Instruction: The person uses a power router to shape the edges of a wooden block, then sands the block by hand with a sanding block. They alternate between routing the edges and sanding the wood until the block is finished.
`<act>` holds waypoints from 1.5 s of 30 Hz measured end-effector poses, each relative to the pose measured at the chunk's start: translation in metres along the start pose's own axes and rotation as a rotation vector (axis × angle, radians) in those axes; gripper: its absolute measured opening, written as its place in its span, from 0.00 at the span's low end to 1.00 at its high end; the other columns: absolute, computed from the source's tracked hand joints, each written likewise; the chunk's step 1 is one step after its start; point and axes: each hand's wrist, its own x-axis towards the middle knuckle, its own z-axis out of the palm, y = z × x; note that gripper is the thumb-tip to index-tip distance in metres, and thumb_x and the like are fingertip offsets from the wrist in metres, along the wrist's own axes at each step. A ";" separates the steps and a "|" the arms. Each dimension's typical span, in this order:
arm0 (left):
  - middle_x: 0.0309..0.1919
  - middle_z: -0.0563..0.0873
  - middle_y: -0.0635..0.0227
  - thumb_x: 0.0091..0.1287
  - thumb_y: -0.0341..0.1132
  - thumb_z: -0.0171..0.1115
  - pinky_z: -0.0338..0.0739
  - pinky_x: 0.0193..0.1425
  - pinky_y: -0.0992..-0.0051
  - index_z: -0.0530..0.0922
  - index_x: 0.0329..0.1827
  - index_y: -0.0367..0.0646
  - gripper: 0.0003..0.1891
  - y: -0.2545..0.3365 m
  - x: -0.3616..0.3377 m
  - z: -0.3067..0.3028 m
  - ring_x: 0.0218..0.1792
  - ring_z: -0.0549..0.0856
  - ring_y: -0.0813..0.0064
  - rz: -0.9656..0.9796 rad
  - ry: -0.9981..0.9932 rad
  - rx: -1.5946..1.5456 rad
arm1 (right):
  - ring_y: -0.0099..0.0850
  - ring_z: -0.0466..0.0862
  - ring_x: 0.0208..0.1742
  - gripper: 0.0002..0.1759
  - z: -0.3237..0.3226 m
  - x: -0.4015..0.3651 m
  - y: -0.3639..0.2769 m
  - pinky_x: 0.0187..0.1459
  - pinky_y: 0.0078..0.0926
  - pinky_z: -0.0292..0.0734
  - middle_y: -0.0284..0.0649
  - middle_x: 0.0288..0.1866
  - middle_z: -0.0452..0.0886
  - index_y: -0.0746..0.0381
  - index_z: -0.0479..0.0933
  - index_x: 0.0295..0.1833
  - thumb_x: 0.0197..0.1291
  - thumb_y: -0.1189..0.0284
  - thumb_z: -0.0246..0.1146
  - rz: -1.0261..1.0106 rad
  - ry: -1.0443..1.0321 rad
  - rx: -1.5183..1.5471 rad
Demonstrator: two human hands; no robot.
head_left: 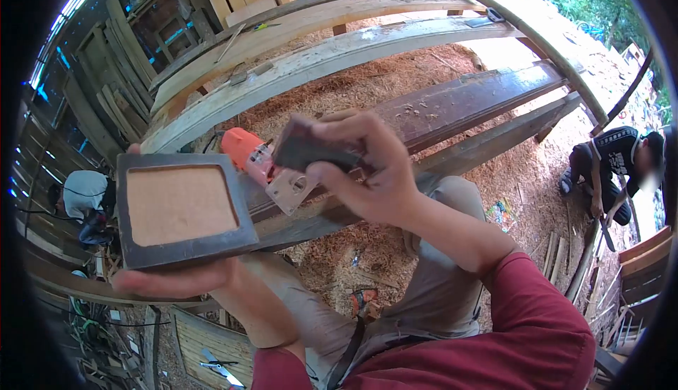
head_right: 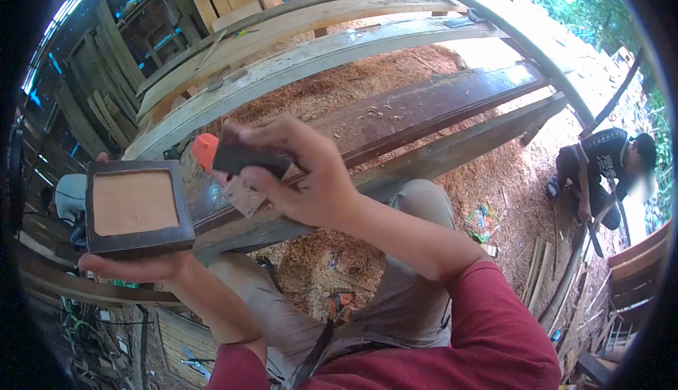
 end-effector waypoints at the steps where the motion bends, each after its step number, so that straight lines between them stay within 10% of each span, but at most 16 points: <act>1: 0.61 0.82 0.30 0.74 0.77 0.24 0.89 0.59 0.47 0.77 0.64 0.19 0.59 0.003 0.005 -0.004 0.56 0.89 0.42 0.057 -0.022 -0.036 | 0.29 0.85 0.60 0.25 -0.005 0.001 0.001 0.60 0.26 0.81 0.47 0.62 0.80 0.68 0.72 0.64 0.64 0.84 0.71 -0.027 0.032 -0.080; 6: 0.80 0.63 0.38 0.70 0.83 0.29 0.80 0.72 0.50 0.59 0.81 0.25 0.62 -0.009 0.004 -0.012 0.73 0.75 0.44 0.298 -0.201 0.303 | 0.27 0.84 0.60 0.26 0.000 0.003 -0.006 0.61 0.27 0.80 0.46 0.61 0.81 0.68 0.70 0.64 0.64 0.83 0.72 0.069 0.098 0.054; 14: 0.76 0.66 0.35 0.61 0.82 0.50 0.69 0.78 0.48 0.47 0.85 0.27 0.68 -0.031 -0.030 -0.002 0.75 0.72 0.44 0.079 -0.268 -0.331 | 0.26 0.83 0.60 0.29 0.022 0.002 -0.014 0.62 0.26 0.79 0.45 0.59 0.81 0.67 0.69 0.65 0.63 0.79 0.75 0.194 0.160 0.207; 18: 0.73 0.68 0.36 0.53 0.82 0.58 0.70 0.75 0.47 0.43 0.86 0.28 0.73 -0.024 -0.038 0.008 0.71 0.74 0.43 0.145 -0.261 -0.032 | 0.27 0.81 0.64 0.29 0.024 -0.001 -0.014 0.64 0.26 0.78 0.45 0.61 0.80 0.67 0.69 0.64 0.62 0.79 0.76 0.197 0.094 0.218; 35: 0.67 0.72 0.44 0.50 0.89 0.53 0.76 0.69 0.50 0.46 0.85 0.28 0.76 -0.035 -0.048 0.004 0.64 0.78 0.50 0.142 -0.309 0.150 | 0.32 0.86 0.55 0.28 0.022 0.001 0.004 0.54 0.29 0.82 0.49 0.59 0.80 0.62 0.75 0.63 0.59 0.84 0.77 -0.097 0.090 -0.151; 38: 0.69 0.72 0.43 0.55 0.85 0.50 0.76 0.71 0.48 0.51 0.84 0.28 0.70 -0.047 -0.035 -0.006 0.67 0.78 0.48 0.136 -0.317 -0.083 | 0.33 0.87 0.55 0.29 0.018 0.007 0.009 0.51 0.26 0.83 0.49 0.58 0.81 0.61 0.76 0.63 0.58 0.86 0.77 -0.489 0.145 -0.445; 45: 0.75 0.74 0.49 0.69 0.78 0.42 0.76 0.73 0.46 0.63 0.81 0.32 0.56 -0.015 0.013 -0.025 0.72 0.77 0.50 0.014 -0.014 -0.063 | 0.27 0.85 0.57 0.26 0.003 0.020 0.027 0.55 0.25 0.83 0.43 0.56 0.79 0.67 0.67 0.64 0.65 0.83 0.71 0.086 0.464 0.003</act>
